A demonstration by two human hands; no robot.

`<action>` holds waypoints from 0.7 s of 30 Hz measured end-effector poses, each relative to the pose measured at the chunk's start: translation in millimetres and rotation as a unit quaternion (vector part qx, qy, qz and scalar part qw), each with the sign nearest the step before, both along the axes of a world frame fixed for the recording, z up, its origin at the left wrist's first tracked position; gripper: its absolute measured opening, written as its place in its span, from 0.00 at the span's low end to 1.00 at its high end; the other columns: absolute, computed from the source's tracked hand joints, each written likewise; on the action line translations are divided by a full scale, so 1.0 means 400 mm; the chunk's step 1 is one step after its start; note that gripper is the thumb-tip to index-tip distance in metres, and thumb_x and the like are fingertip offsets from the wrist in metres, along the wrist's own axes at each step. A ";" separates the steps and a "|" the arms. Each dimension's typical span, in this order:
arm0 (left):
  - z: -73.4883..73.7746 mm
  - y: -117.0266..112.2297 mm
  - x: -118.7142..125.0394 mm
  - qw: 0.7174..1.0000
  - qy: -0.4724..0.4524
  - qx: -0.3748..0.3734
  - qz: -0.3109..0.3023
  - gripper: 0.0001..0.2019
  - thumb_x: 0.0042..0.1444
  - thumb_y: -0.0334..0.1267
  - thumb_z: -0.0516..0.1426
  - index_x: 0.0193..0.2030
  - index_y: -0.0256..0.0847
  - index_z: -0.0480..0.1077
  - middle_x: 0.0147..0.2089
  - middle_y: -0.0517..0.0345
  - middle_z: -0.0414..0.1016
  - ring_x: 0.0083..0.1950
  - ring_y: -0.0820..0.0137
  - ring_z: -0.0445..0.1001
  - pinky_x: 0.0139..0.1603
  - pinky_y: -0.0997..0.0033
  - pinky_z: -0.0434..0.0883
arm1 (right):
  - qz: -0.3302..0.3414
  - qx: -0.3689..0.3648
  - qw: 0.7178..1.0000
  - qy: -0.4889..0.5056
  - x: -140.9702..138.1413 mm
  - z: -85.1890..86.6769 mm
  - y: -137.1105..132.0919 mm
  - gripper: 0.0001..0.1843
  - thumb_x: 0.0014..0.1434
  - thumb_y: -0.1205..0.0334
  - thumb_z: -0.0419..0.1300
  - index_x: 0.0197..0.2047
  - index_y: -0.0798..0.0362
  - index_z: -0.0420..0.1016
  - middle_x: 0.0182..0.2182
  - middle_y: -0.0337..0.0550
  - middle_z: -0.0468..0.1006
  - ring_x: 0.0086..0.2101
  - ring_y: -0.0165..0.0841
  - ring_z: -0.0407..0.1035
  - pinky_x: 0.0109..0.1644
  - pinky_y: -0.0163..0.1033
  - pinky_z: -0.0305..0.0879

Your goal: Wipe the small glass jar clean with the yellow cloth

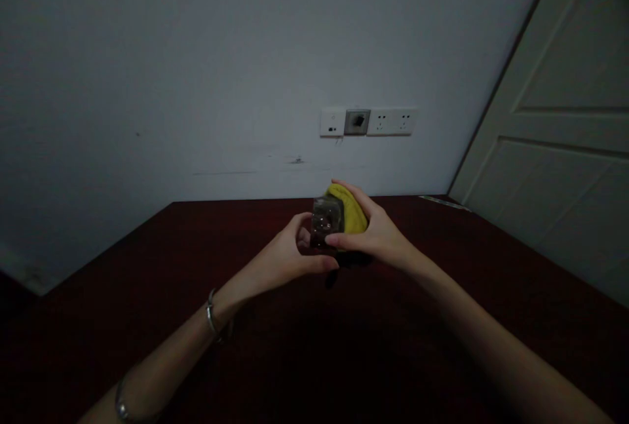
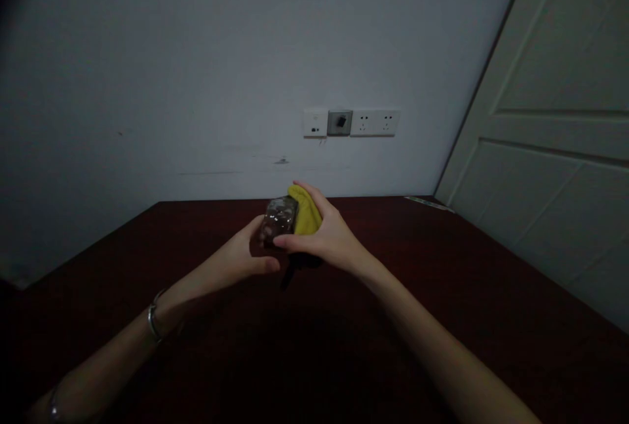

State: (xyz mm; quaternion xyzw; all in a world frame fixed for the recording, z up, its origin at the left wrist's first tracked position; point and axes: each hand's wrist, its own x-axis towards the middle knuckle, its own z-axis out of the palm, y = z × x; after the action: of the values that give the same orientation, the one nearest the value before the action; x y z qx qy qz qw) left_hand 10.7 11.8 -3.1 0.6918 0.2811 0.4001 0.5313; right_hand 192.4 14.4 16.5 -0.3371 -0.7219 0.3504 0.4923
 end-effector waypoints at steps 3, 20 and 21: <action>-0.017 0.014 -0.005 0.997 0.037 0.038 0.050 0.44 0.38 0.43 0.67 0.61 0.40 0.52 0.54 0.41 0.67 0.55 0.51 0.67 0.52 0.47 0.66 | -0.021 -0.077 0.997 0.021 0.003 0.013 -0.001 0.45 0.40 0.57 0.68 0.61 0.49 0.55 0.51 0.49 0.71 0.49 0.44 0.68 0.51 0.51 0.67; -0.053 0.024 0.016 0.997 -0.003 0.077 -0.023 0.39 0.42 0.46 0.65 0.58 0.38 0.53 0.55 0.42 0.65 0.57 0.52 0.65 0.56 0.50 0.63 | 0.012 -0.049 0.998 -0.039 -0.026 0.002 -0.021 0.47 0.37 0.57 0.70 0.60 0.50 0.57 0.54 0.49 0.67 0.54 0.44 0.63 0.59 0.53 0.58; -0.055 0.025 0.014 0.997 -0.001 0.076 -0.026 0.38 0.42 0.46 0.65 0.58 0.38 0.54 0.55 0.43 0.65 0.56 0.53 0.65 0.56 0.51 0.64 | 0.013 -0.039 0.998 -0.049 -0.024 0.001 -0.022 0.47 0.38 0.57 0.70 0.60 0.49 0.56 0.55 0.49 0.66 0.54 0.44 0.62 0.60 0.54 0.56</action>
State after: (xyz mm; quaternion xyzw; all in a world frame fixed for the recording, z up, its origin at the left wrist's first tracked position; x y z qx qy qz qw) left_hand 16.3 21.7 -24.9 0.7370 0.2309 0.4071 0.4875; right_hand 182.9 5.5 17.0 -0.3634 -0.7355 0.3678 0.4378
